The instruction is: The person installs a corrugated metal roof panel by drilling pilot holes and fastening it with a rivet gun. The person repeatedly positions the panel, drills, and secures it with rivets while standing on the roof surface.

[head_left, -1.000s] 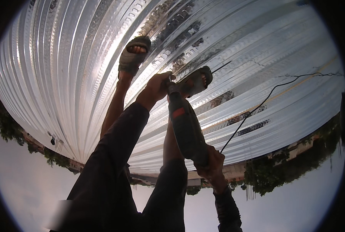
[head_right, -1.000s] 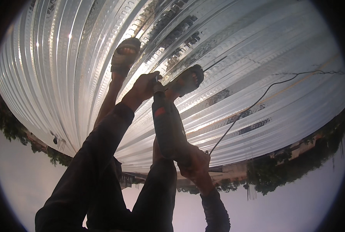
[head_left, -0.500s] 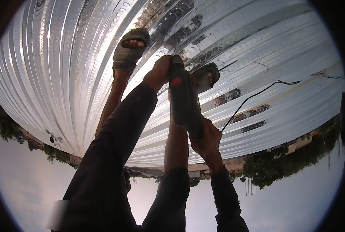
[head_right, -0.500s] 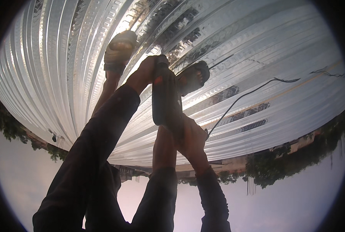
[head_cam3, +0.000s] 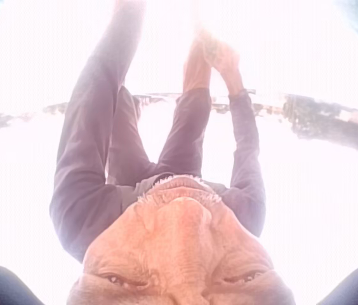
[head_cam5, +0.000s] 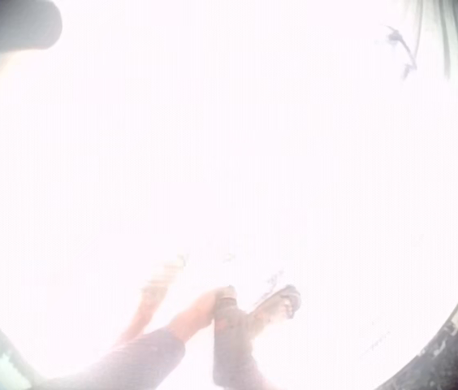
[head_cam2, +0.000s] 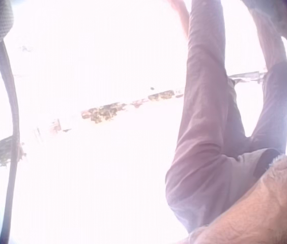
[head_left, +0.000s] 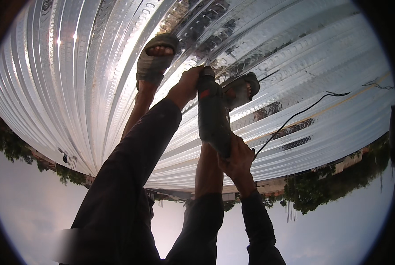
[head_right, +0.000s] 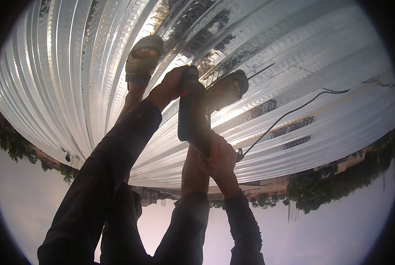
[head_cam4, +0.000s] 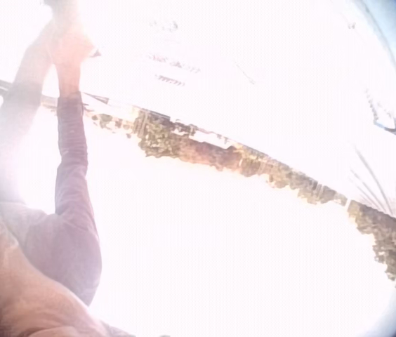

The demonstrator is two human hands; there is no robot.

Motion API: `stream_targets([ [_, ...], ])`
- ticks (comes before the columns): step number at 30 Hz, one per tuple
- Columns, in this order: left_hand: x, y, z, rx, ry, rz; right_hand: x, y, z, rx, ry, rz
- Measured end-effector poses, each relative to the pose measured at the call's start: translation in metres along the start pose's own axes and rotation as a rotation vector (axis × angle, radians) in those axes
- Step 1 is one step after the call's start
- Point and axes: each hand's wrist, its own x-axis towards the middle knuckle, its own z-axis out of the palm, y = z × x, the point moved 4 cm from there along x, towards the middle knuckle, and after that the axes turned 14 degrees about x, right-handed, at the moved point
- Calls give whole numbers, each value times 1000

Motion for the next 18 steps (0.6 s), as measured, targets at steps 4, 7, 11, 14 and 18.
stream_targets([
  [4, -32, 33, 16, -181, 69, -293, -1, 1, 1, -5, -10, -4],
  [7, -41, 38, 17, -198, 99, -316, -2, 3, 1, -9, -26, -17],
  [11, -53, 49, 21, -206, 107, -288, 0, 2, 1, -29, -12, -62],
  [14, -58, 57, 20, -103, 135, -316, 1, 5, 1, -41, -12, -99],
  [18, -65, 65, 23, -28, 161, -327, 2, 0, 1, -18, -38, -32],
])
